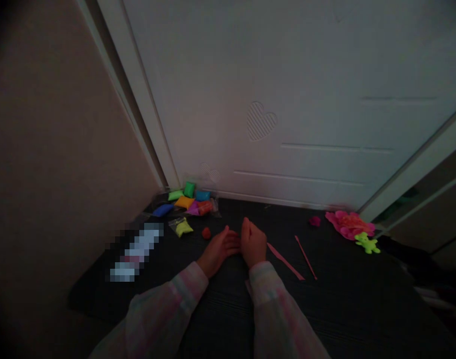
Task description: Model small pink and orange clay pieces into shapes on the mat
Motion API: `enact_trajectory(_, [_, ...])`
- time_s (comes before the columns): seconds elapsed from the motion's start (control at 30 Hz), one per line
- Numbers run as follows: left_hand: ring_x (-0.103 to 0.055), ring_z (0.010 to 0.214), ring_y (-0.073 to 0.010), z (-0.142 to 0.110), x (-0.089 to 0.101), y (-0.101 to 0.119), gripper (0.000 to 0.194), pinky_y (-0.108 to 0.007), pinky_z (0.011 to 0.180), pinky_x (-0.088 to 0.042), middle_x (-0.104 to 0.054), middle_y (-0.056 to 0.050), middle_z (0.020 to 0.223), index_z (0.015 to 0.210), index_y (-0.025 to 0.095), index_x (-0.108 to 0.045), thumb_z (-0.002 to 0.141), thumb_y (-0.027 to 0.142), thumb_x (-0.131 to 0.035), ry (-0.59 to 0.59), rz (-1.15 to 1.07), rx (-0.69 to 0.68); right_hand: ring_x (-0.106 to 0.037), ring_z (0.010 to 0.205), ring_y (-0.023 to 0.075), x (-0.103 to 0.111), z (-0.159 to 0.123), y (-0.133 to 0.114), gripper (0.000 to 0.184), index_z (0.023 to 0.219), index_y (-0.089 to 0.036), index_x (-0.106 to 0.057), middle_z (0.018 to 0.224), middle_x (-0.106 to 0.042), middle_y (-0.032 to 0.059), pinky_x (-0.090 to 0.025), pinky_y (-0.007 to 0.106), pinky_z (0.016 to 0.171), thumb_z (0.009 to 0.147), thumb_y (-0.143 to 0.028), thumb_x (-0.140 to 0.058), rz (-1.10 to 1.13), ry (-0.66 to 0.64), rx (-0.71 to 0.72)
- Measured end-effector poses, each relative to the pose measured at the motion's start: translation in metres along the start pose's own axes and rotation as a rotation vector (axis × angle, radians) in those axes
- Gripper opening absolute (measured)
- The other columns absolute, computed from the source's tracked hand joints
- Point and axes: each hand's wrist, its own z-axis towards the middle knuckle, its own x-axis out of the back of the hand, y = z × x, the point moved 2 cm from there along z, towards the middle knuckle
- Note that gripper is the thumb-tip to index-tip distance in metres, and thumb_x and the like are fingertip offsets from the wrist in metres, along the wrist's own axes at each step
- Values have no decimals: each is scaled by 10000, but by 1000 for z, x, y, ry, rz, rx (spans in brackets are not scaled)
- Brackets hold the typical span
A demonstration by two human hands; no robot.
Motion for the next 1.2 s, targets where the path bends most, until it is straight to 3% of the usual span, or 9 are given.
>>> enact_trajectory(0.17, [-573, 721, -155, -2, -1, 5, 363, -261, 672, -412, -596, -53, 729, 808, 143, -548, 739, 479, -429, -23, -226, 5, -512, 510, 114, -5, -17, -25, 340, 679, -187, -528, 567, -555, -1, -362, 218, 486, 839, -307, -253, 101, -157, 92])
enact_trajectory(0.27, [-573, 784, -183, -6, -3, 10, 434, -297, 718, -415, -610, -66, 797, 847, 153, -558, 711, 540, -419, -55, -345, 8, -548, 802, 151, -12, -28, -40, 266, 926, -179, -529, 848, -602, 46, -403, 280, 714, 823, -276, -304, 100, -210, 211])
enact_trajectory(0.33, [-570, 811, -191, -8, -4, 11, 438, -310, 747, -412, -612, -68, 817, 871, 153, -563, 706, 536, -428, -100, -383, -6, -454, 1018, 194, -15, -31, -45, 295, 1036, -169, -491, 1030, -547, 82, -304, 392, 876, 820, -243, -304, 11, -179, 281])
enact_trajectory(0.43, [-567, 820, -176, -8, -6, 7, 339, -289, 768, -404, -611, -51, 789, 865, 157, -568, 725, 447, -461, -165, -388, -4, -313, 1150, 249, -16, -29, -44, 312, 1062, -181, -494, 1159, -447, 111, -184, 499, 923, 816, -238, -311, -178, -75, 268])
enact_trajectory(0.63, [-553, 699, -146, -3, -4, 1, 126, -262, 710, -407, -553, -1, 612, 693, 148, -548, 687, 271, -522, -24, -282, -115, -294, 1134, 272, -16, -26, -41, 309, 1047, -142, -513, 1173, -360, 154, -248, 488, 902, 803, -237, -348, -270, 20, 276])
enact_trajectory(0.77, [-500, 568, -118, -4, 0, 10, 125, -239, 627, -397, -468, 35, 491, 558, 140, -505, 640, 211, -567, 24, -211, -186, -315, 1103, 254, -14, -29, -41, 307, 1063, -150, -482, 1170, -335, 139, -304, 466, 888, 794, -237, -362, -134, -2, 369])
enact_trajectory(0.93, [-434, 482, -68, -7, 3, 17, 162, -199, 538, -353, -449, 53, 490, 562, 148, -486, 657, 240, -580, 61, -238, -209, -332, 1097, 238, -12, -32, -42, 325, 1086, -150, -458, 1164, -362, 136, -326, 444, 887, 784, -253, -399, -79, -23, 442])
enact_trajectory(1.07, [-515, 589, -110, -9, 1, 19, 240, -223, 608, -381, -502, 19, 574, 676, 156, -519, 676, 395, -541, 15, -296, -128, -366, 1108, 212, -11, -33, -48, 310, 1073, -150, -478, 1139, -457, 119, -247, 455, 945, 786, -229, -393, -84, -68, 557])
enact_trajectory(1.2, [-554, 767, -179, -14, -4, 19, 426, -284, 728, -390, -570, -49, 718, 755, 144, -541, 684, 552, -437, -174, -394, 69, -498, 975, 181, -10, -26, -45, 231, 926, -171, -571, 970, -599, 71, -207, 441, 965, 784, -231, -399, -16, -139, 470])
